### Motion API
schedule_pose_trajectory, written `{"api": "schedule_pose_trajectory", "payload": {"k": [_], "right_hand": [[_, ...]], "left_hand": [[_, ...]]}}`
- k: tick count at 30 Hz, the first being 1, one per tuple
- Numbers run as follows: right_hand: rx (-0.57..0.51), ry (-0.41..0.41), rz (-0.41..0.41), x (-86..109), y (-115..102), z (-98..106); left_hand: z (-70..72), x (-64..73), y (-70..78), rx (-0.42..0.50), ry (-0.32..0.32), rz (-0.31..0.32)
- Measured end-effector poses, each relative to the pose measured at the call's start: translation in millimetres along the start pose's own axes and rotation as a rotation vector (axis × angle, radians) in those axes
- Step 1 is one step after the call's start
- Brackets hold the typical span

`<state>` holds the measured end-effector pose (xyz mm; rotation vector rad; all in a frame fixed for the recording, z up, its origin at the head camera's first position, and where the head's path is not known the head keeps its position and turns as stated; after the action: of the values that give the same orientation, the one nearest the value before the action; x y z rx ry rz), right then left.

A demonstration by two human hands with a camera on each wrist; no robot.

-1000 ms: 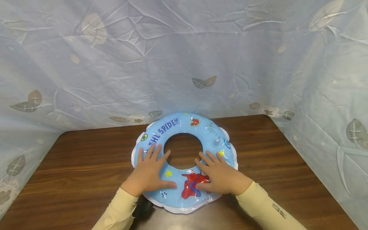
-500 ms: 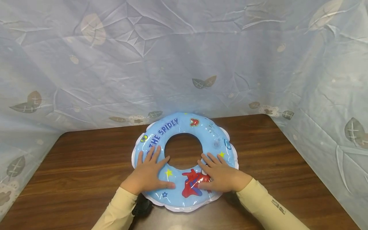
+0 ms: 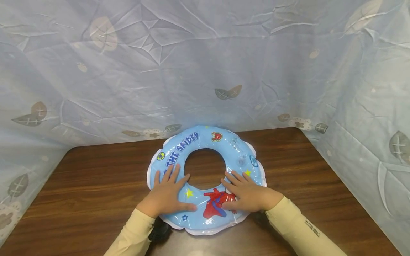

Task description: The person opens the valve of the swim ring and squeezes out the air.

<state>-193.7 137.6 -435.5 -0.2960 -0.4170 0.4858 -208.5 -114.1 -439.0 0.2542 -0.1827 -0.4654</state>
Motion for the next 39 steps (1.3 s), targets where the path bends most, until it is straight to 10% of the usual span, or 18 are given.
{"api": "schedule_pose_trajectory", "payload": {"k": [39], "right_hand": [[-0.018,-0.015,0.032,-0.9,-3.1,-2.7]], "left_hand": [[-7.6,-0.7,-0.7,-0.030,-0.043,0.009]]}}
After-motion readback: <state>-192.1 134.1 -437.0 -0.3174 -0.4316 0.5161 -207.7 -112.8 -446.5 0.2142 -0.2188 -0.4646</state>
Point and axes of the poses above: each hand's wrist, its own x-axis away from the middle knuckle, its own z-axis out of the back of the hand, y = z × x, the point moved 5 cm from there along -x, towards the middle knuckle, and after that the axes turned 2 degrees about -z, right-handed, at the moved point
